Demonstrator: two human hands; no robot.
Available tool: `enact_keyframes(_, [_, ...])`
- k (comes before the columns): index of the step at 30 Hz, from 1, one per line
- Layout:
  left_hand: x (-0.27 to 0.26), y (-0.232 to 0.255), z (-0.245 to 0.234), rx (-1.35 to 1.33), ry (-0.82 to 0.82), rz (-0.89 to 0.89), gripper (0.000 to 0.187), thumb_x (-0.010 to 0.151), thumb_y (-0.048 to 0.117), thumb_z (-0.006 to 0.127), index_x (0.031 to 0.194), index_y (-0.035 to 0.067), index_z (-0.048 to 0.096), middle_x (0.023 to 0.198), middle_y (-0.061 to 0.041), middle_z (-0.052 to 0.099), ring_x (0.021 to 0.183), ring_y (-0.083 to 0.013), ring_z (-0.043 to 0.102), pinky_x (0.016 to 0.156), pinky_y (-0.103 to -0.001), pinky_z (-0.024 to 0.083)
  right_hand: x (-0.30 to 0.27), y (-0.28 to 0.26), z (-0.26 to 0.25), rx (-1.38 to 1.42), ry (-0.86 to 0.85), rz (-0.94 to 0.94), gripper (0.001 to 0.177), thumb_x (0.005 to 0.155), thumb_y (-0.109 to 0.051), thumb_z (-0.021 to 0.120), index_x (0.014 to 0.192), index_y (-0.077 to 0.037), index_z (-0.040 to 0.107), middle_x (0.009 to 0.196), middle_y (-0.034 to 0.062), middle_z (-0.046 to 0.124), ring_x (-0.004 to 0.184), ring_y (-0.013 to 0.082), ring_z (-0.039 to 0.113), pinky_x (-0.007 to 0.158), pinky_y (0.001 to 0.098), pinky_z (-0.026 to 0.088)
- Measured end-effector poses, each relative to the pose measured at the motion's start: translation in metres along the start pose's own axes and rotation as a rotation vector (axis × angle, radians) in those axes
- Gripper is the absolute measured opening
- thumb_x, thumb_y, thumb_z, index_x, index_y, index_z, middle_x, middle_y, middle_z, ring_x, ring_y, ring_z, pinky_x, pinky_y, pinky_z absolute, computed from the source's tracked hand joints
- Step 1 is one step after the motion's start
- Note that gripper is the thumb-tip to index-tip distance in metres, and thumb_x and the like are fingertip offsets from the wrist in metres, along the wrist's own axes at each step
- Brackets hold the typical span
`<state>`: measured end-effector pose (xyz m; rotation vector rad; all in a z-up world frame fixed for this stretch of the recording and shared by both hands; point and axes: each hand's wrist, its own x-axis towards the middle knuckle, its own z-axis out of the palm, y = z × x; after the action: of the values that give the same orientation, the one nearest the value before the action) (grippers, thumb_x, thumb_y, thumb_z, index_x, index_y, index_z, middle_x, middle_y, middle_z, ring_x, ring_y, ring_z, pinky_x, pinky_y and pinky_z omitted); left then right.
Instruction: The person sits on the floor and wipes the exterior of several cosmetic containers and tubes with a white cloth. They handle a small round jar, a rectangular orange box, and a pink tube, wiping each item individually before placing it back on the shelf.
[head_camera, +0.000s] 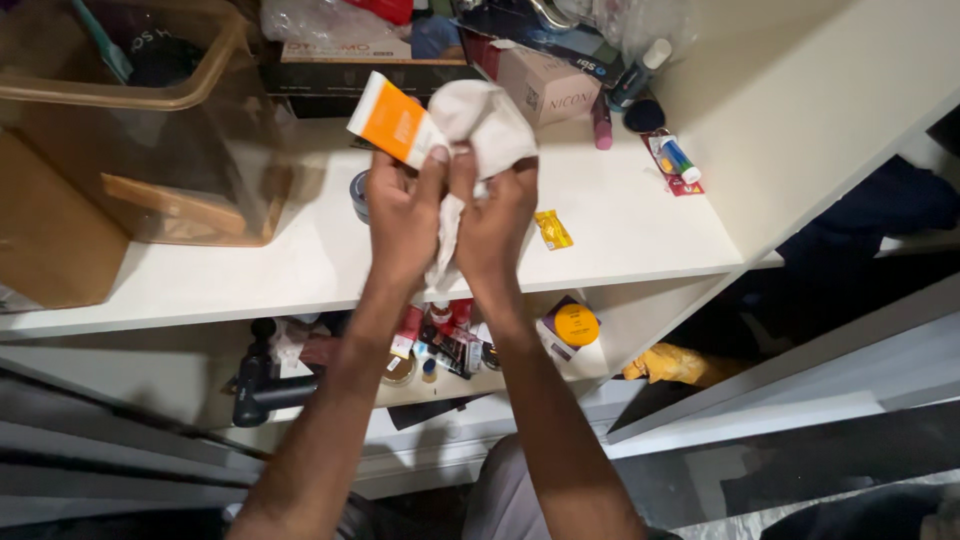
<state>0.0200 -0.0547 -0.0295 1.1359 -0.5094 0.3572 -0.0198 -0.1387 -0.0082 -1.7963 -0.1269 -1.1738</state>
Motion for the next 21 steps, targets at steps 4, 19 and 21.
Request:
enact_keyframes(4, [0.011,0.003,-0.010,-0.158,0.043,-0.126,0.026,0.110,0.008,0.058,0.133,-0.004,0.054,0.102,-0.009,0.069,0.080,-0.0119,0.064,0.067,-0.029,0.053,-0.003,-0.008,-0.002,0.120,-0.115,-0.202,0.028,0.104,-0.019,0.062,0.121,0.002,0.068,0.132,0.0178,0.060,0.126,0.0297,0.056,0.108,0.0378,0.047])
enact_keyframes(19, [-0.001,0.004,-0.019,0.362,-0.239,0.168,0.042,0.117,0.032,0.039,0.134,-0.002,0.058,0.124,-0.010,0.066,0.113,-0.0129,0.062,0.096,-0.028,0.050,-0.003,-0.012,-0.004,0.100,-0.065,-0.350,0.043,0.083,0.000,0.059,0.126,-0.003,0.066,0.127,0.0194,0.066,0.115,0.0287,0.055,0.099,0.0388,0.049])
enact_keyframes(21, [-0.004,0.003,-0.017,0.179,-0.221,-0.109,0.047,0.113,0.033,0.033,0.131,-0.001,0.061,0.113,-0.008,0.071,0.101,-0.0108,0.066,0.089,-0.027,0.054,0.001,-0.010,0.001,0.276,-0.089,-0.197,0.042,0.094,-0.011,0.059,0.134,-0.001,0.053,0.122,0.0161,0.068,0.118,0.0255,0.054,0.100,0.0393,0.047])
